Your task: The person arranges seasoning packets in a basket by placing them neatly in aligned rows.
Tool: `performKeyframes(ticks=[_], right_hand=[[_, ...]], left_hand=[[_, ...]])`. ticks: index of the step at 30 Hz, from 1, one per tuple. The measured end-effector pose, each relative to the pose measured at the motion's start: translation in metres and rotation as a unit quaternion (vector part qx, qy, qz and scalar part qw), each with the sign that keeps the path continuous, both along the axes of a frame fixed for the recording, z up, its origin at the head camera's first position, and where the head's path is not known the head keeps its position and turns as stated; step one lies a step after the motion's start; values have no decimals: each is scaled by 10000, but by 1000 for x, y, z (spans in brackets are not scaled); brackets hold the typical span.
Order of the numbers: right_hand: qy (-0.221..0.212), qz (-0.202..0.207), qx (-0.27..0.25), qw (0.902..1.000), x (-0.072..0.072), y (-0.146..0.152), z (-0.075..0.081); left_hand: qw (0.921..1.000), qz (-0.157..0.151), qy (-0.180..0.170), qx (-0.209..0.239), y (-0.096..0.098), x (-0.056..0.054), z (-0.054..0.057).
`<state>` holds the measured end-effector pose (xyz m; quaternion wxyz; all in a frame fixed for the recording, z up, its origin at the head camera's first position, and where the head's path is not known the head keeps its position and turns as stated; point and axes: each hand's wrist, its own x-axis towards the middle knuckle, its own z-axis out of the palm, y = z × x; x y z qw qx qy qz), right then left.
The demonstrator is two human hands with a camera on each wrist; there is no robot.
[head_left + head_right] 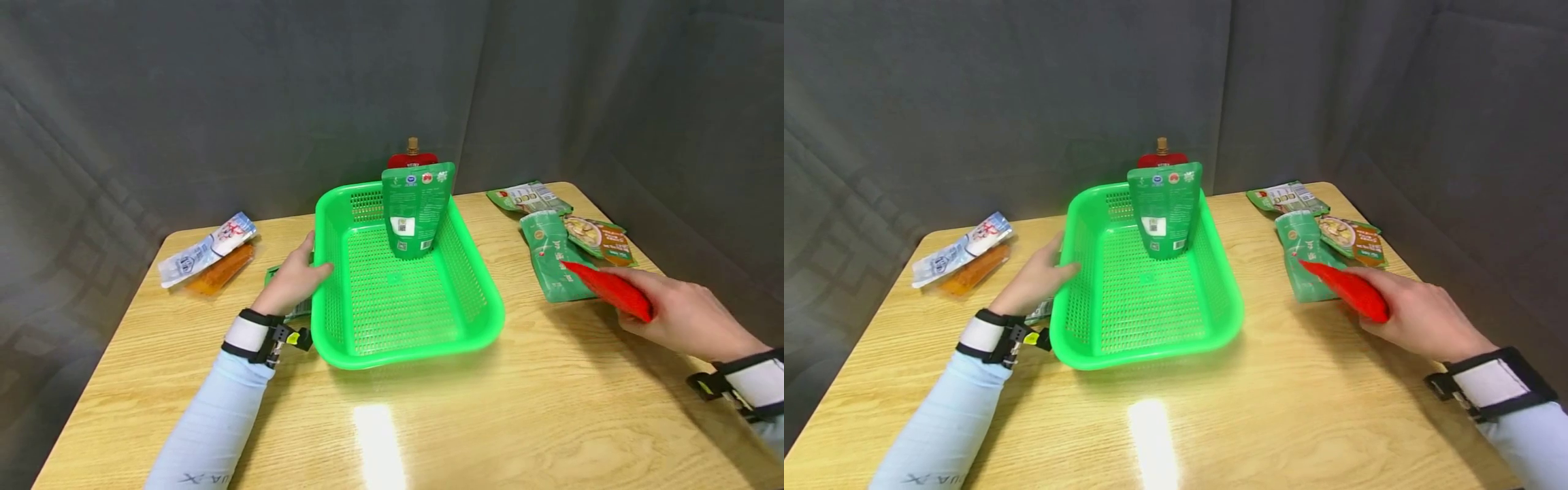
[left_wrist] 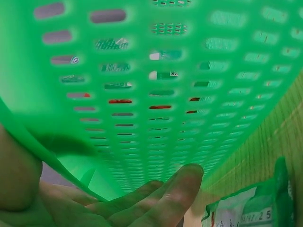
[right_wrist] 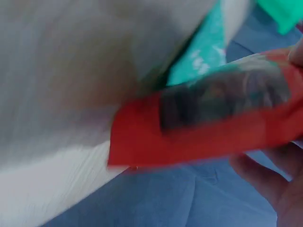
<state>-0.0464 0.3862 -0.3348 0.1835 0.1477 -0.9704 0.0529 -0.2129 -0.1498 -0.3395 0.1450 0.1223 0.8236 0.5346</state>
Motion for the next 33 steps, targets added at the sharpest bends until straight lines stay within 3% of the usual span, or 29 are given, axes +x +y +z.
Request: performKeyframes(ticks=[5, 7, 9, 10, 11, 13, 15, 18, 20, 21, 29, 33], right_hand=[[364, -145, -735, 9965, -6, -1, 10], [295, -105, -1347, 9904, -9, -3, 13], [160, -113, -2263, 9739, -13, -6, 16], [101, -163, -2796, 9599, -14, -9, 17], [32, -194, -3347, 9421, -16, -12, 19], [-177, -159, -4602, 8875, -20, -18, 23], [-268, -30, -5638, 8255, -24, -25, 28], [-346, 421, -6800, 7312, -33, -36, 34], [-339, 564, -7084, 7027, -38, -42, 38], [-310, 643, -7135, 6970, -41, -45, 40], [49, 1415, -7127, 6870, -65, -68, 71], [87, 1323, -7114, 6901, -75, -76, 91]], left_hand=[[10000, -2, -14, 4, 1, 2, 3], [10000, 6, -23, -25, 1, 2, 3], [10000, 11, -19, -36, 1, 2, 3], [10000, 13, -20, -31, 1, 2, 3], [10000, 15, -12, -31, 1, 2, 3], [10000, 19, -17, -14, 1, 1, 2], [10000, 16, -28, -1, 0, 0, 1], [10000, 5, -57, -6, 0, 0, 1], [10000, -8, -56, 0, 0, 0, 1], [10000, -14, -52, 0, 0, 0, 1], [10000, -5, -33, 44, 1, 0, 3], [10000, 2, 15, -18, 2, 1, 3]])
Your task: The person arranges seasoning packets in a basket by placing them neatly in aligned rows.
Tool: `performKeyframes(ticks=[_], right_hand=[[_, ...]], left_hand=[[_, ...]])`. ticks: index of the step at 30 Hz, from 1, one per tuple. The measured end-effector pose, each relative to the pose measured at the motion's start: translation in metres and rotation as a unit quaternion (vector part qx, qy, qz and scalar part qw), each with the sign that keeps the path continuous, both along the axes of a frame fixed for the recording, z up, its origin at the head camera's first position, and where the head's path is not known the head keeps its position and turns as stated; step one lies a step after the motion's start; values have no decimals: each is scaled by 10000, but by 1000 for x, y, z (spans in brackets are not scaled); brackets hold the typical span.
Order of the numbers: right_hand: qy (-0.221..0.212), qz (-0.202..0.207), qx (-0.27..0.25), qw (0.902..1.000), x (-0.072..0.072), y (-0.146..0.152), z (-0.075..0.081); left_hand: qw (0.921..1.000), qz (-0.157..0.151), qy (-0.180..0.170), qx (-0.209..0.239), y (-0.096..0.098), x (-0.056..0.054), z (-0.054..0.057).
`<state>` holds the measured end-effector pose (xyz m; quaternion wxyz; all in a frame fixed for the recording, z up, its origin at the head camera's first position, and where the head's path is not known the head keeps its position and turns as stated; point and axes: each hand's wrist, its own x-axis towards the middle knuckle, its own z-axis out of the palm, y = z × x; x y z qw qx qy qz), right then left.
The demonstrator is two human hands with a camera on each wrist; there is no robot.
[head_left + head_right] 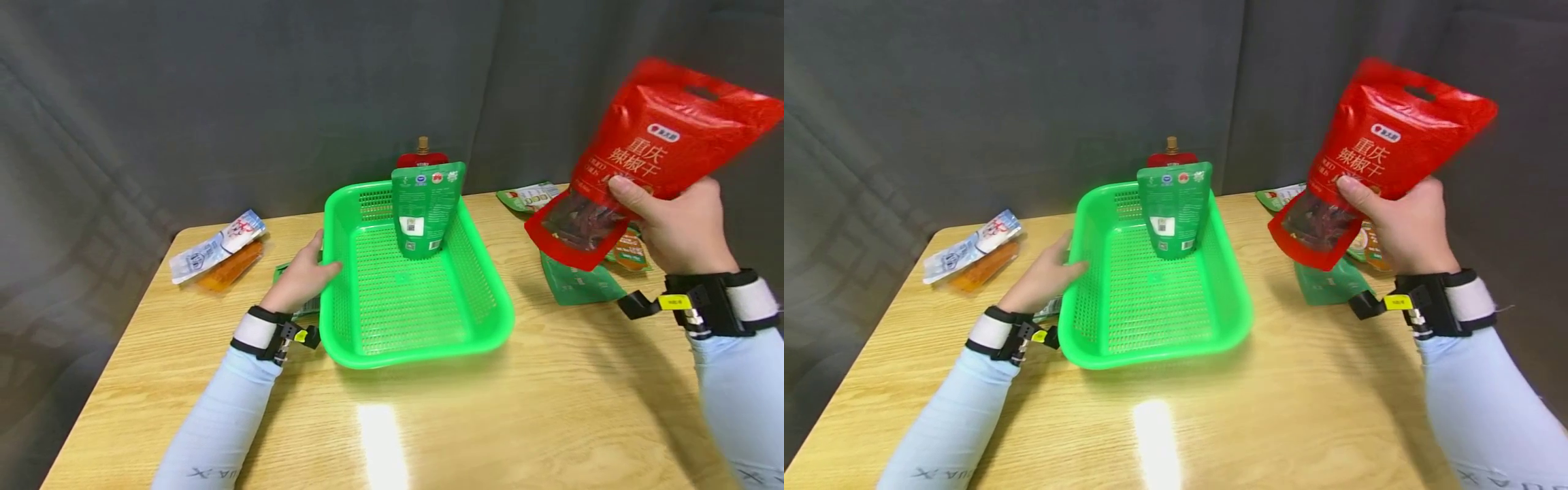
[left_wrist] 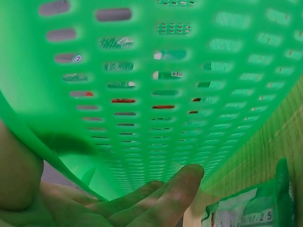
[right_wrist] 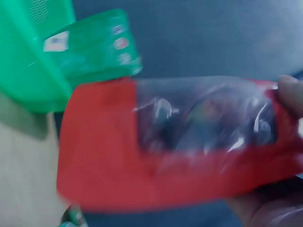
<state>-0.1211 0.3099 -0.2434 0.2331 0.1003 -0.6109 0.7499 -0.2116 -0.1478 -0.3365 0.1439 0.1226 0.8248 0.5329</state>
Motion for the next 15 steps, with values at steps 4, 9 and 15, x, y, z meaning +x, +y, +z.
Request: performKeyframes(ticks=[4, 9, 15], right_hand=[[-262, -188, 159, 9994, -8, -9, 14], [-241, -67, 524, 9983, -19, -20, 21], [-41, 741, 574, 9956, -35, -38, 20]], left_hand=[[10000, 18, 9, -68, 1, 1, 0], [9999, 52, 10, -133, 1, 1, 1], [9998, 75, 22, -166, 0, 0, 0]])
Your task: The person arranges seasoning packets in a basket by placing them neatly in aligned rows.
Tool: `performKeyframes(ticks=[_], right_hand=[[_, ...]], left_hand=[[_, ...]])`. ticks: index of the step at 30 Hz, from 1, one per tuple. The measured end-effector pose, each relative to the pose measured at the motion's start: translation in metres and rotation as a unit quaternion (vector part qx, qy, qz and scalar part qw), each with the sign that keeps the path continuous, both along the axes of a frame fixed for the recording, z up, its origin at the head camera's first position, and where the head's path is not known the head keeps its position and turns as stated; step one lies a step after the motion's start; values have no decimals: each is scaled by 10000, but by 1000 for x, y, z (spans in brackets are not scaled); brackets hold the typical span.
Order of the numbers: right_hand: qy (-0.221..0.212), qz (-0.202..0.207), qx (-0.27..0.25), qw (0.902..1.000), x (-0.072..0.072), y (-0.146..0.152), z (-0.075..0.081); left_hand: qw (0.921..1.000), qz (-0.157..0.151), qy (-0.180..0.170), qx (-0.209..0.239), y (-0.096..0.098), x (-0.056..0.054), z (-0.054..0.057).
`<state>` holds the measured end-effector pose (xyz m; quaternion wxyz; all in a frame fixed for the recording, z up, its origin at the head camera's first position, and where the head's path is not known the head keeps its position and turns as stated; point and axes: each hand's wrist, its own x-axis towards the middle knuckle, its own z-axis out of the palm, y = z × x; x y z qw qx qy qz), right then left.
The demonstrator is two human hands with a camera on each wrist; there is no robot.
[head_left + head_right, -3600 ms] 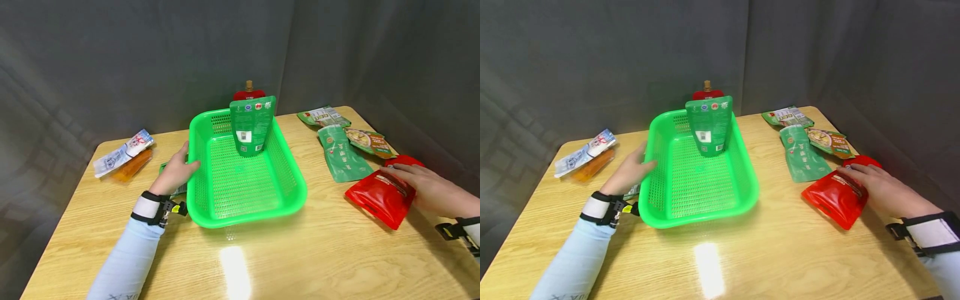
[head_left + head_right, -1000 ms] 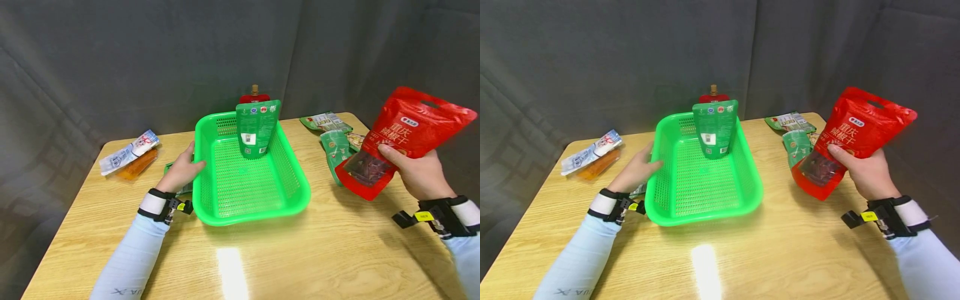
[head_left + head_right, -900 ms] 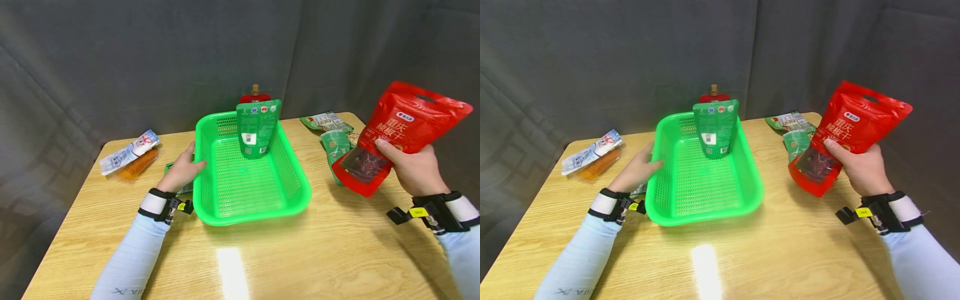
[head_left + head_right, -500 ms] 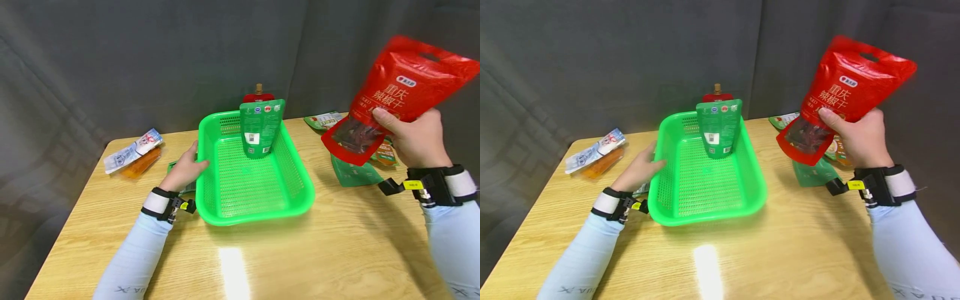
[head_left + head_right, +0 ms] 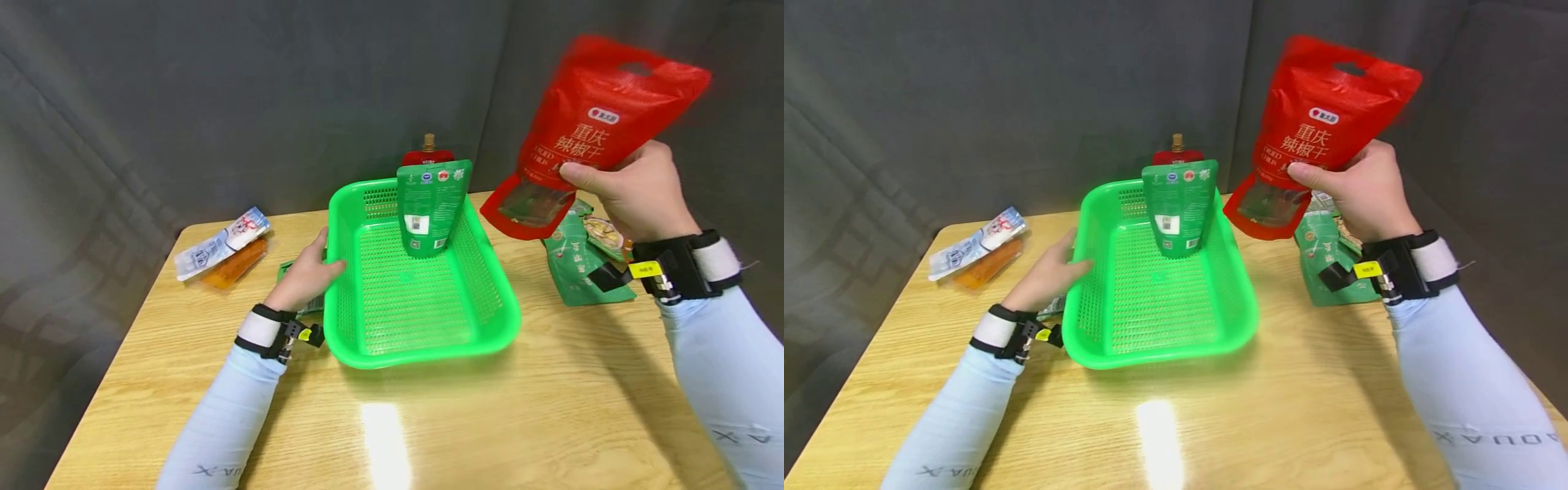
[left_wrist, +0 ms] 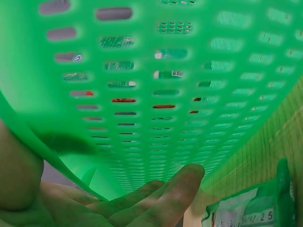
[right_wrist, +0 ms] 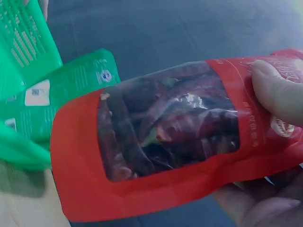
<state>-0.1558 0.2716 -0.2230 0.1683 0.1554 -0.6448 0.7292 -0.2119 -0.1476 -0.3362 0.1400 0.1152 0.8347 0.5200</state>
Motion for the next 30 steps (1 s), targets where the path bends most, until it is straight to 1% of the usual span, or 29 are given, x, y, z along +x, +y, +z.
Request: performKeyframes(ticks=[6, 10, 15, 20, 23, 25, 28, 30], right_hand=[[-4, 589, 284, 9979, -13, -17, 0], [-148, 748, 640, 9950, -19, -28, -2], [-431, 771, 1170, 9892, -28, -41, -8], [-516, 687, 1757, 9807, -36, -52, -16], [-554, 701, 2095, 9737, -41, -57, -21], [-607, 744, 2230, 9701, -44, -59, -26], [-706, 697, 2561, 9616, -47, -62, -32], [-772, 707, 2663, 9582, -50, -63, -37]], left_hand=[[9999, -9, 31, -115, 0, 1, 0], [9997, -13, 51, -226, 0, 2, 0], [9995, 11, 97, -310, 2, 3, 1], [9995, 19, 67, -292, 3, 4, 2], [9995, 30, 74, -321, 4, 5, 2], [9994, 38, 93, -338, 4, 5, 2], [9995, 33, 94, -302, 5, 5, 1], [9995, 19, 108, -292, 6, 5, 1]])
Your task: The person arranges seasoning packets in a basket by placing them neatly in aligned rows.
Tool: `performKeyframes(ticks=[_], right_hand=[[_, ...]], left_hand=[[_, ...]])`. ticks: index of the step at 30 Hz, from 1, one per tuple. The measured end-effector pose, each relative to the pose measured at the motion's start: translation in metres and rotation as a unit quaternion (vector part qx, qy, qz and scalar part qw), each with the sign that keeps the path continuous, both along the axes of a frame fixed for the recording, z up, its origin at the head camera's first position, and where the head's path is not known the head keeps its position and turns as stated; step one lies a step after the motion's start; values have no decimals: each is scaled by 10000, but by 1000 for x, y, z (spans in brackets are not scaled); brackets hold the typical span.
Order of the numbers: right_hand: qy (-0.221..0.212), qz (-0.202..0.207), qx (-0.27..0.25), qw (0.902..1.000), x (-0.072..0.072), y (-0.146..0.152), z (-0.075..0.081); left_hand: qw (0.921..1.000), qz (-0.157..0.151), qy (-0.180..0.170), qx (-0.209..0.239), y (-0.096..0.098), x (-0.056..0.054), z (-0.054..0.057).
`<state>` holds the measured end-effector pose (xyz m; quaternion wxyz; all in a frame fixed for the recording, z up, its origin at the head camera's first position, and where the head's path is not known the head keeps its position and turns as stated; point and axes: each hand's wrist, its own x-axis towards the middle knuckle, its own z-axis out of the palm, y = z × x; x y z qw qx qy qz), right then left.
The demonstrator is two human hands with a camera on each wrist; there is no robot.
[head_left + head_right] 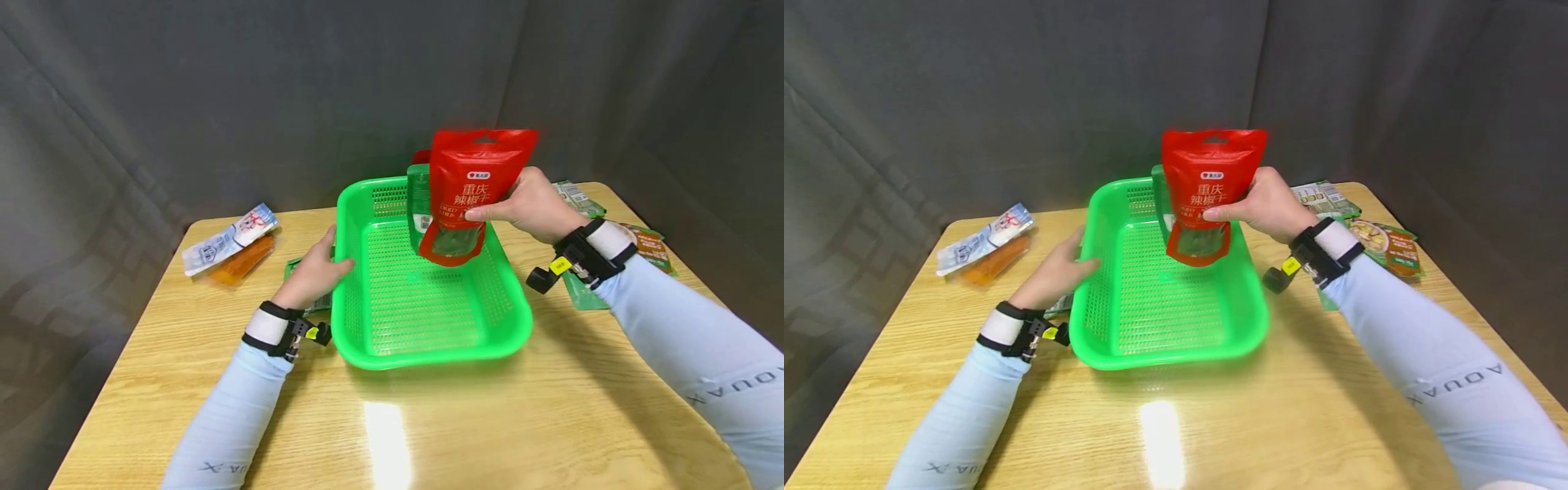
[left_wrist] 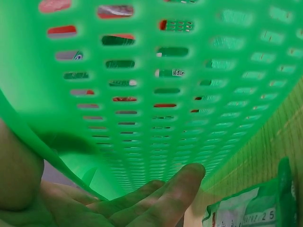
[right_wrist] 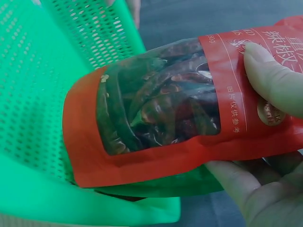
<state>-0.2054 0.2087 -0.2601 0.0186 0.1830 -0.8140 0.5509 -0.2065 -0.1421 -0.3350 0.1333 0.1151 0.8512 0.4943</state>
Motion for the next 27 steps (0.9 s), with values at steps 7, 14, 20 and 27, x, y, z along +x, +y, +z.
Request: performKeyframes(ticks=[7, 14, 20, 27], right_hand=[[-251, 165, -100, 9995, -8, -5, -16], [-366, 158, 10, 9992, -11, -7, -27], [-386, 105, 25, 9992, -15, -9, -29], [-709, 105, 506, 9961, -18, -10, -28]], left_hand=[[10000, -26, 48, -14, 1, 2, 2], [10000, 4, -19, 66, 1, 3, 0], [10000, -3, -35, 49, 0, 4, 1], [10000, 21, -45, 69, 0, 4, 0]])
